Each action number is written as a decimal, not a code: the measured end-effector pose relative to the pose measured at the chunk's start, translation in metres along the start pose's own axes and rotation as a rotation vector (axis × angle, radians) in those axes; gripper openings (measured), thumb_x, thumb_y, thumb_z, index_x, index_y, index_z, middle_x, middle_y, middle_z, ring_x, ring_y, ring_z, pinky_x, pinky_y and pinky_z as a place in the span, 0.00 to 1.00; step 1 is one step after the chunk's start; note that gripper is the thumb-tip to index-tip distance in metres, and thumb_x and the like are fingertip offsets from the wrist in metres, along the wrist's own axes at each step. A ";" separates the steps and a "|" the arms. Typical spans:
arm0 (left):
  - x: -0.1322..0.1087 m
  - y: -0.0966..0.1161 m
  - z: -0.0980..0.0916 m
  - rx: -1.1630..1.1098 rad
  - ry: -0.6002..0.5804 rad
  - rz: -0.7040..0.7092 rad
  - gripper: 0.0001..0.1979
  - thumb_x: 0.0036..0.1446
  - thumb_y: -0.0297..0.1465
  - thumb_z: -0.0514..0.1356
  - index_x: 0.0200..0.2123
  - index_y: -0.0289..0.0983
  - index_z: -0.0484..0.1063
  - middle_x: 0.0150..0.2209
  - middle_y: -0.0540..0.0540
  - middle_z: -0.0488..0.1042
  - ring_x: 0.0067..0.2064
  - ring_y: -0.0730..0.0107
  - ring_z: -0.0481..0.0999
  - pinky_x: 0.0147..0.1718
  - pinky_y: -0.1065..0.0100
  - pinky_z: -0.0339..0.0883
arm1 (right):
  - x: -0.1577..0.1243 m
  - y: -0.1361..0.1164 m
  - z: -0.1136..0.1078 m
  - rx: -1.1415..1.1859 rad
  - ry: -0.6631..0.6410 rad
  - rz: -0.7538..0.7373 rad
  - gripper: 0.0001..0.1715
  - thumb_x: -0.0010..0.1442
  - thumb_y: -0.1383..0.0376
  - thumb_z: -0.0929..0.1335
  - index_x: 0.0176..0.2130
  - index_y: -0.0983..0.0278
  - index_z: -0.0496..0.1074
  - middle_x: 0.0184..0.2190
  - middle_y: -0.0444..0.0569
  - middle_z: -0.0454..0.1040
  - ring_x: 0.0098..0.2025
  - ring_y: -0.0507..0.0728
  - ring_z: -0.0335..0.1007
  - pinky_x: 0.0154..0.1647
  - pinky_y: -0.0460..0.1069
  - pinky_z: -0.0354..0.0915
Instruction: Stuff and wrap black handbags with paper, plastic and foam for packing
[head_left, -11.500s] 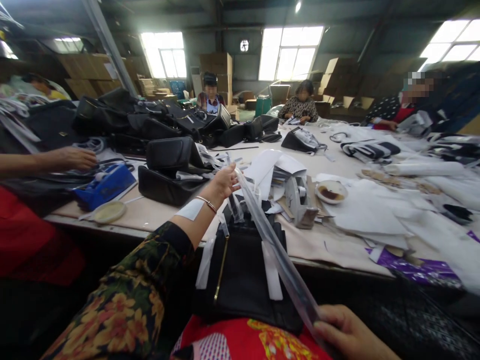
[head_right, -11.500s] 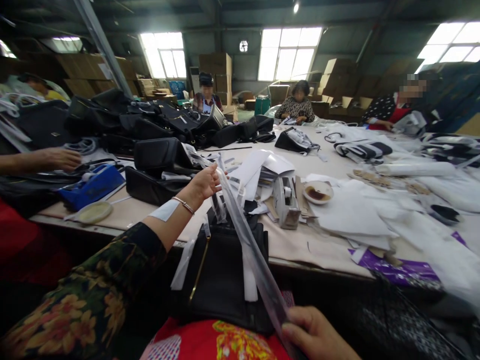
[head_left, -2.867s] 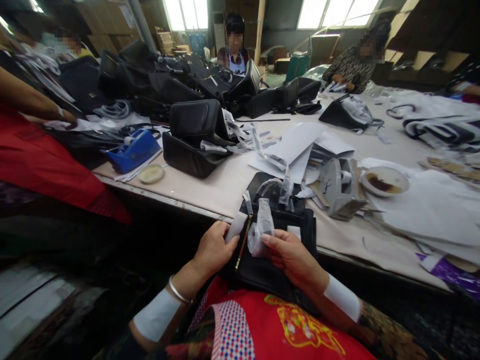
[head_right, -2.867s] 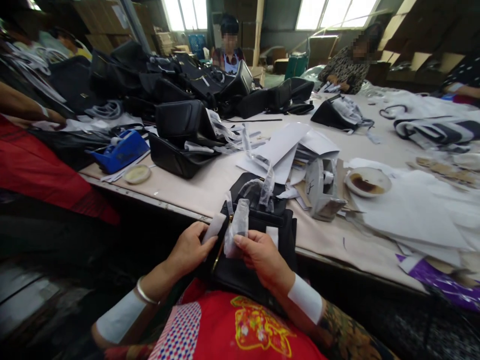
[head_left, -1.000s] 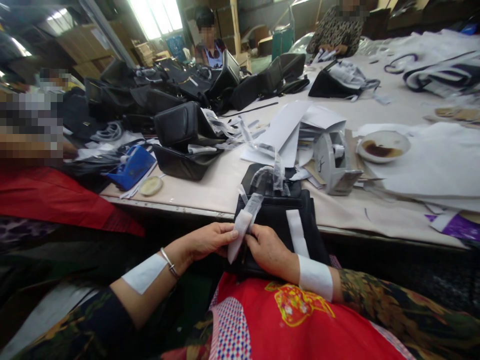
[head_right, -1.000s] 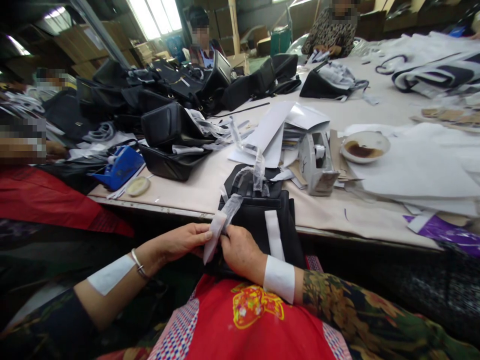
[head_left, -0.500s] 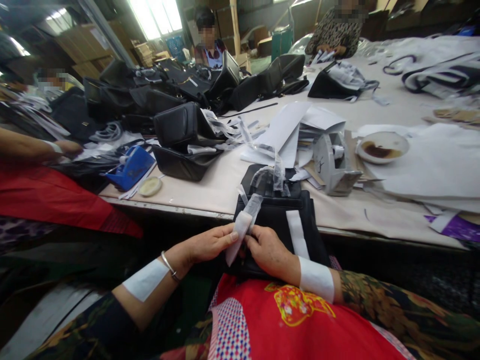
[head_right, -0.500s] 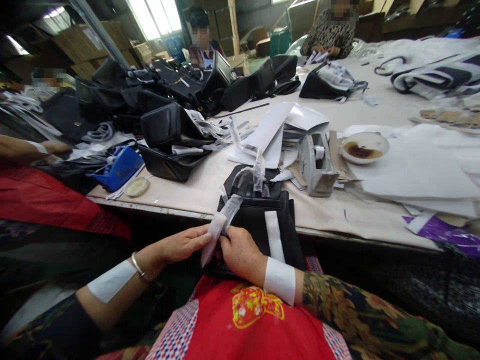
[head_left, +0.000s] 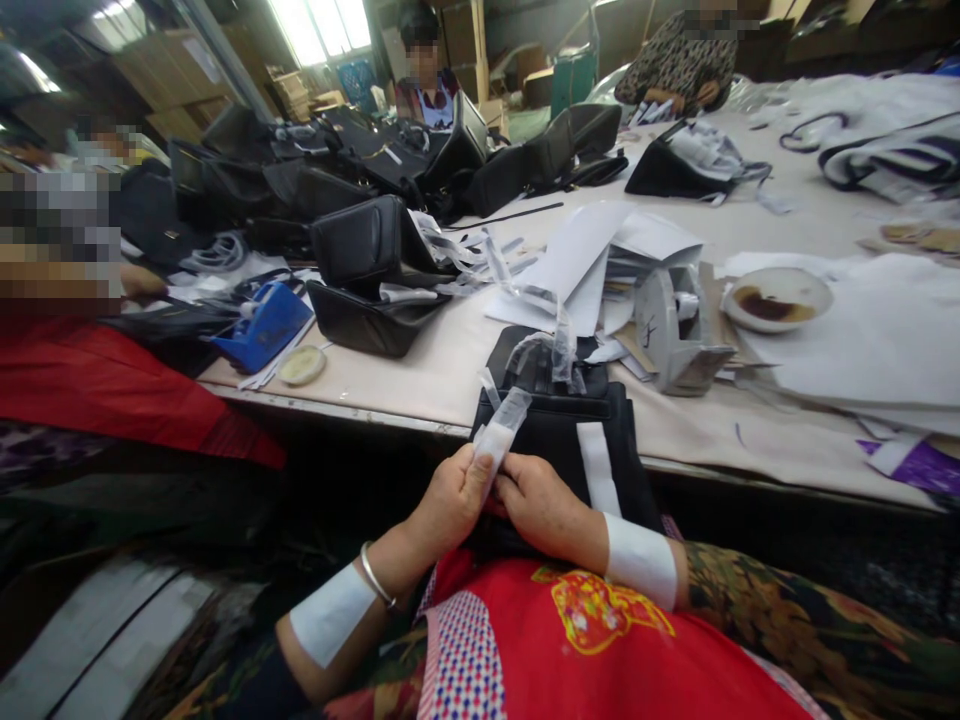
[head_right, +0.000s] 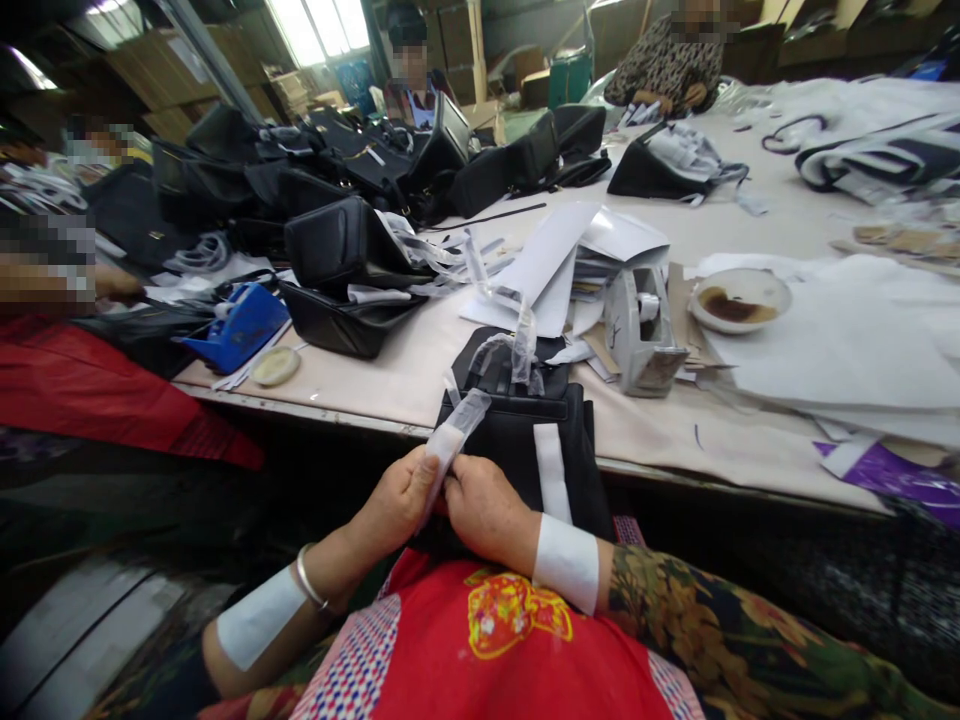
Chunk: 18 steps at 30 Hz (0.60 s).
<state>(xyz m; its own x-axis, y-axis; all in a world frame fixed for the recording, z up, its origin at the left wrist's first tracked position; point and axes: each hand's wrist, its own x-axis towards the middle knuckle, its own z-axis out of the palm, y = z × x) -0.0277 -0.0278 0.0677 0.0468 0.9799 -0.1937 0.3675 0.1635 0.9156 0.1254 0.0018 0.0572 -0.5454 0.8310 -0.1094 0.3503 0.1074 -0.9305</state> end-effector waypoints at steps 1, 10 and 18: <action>-0.001 -0.001 0.001 0.013 0.020 -0.004 0.24 0.65 0.51 0.51 0.33 0.36 0.69 0.28 0.48 0.70 0.29 0.69 0.70 0.28 0.69 0.65 | -0.002 0.000 -0.001 -0.071 -0.028 -0.010 0.12 0.62 0.72 0.62 0.30 0.65 0.71 0.28 0.50 0.76 0.30 0.54 0.69 0.32 0.47 0.61; 0.000 0.003 -0.005 -0.316 -0.132 -0.233 0.27 0.60 0.56 0.52 0.34 0.36 0.67 0.25 0.50 0.72 0.15 0.79 0.64 0.11 0.75 0.51 | -0.008 -0.024 -0.060 -0.739 -0.035 -0.425 0.12 0.67 0.64 0.63 0.43 0.66 0.75 0.40 0.57 0.76 0.42 0.61 0.70 0.43 0.52 0.63; 0.001 0.000 -0.002 -0.280 -0.197 -0.195 0.23 0.63 0.53 0.53 0.37 0.36 0.66 0.26 0.53 0.67 0.16 0.82 0.62 0.13 0.78 0.53 | 0.044 -0.021 -0.070 -0.909 -0.289 -0.792 0.18 0.67 0.64 0.65 0.54 0.66 0.70 0.54 0.58 0.72 0.64 0.65 0.56 0.59 0.59 0.52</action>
<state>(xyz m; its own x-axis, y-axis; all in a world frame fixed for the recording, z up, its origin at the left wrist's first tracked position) -0.0297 -0.0267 0.0678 0.1885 0.8913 -0.4123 0.1205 0.3957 0.9105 0.1477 0.0748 0.0963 -0.9551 0.2261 0.1915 0.1857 0.9604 -0.2080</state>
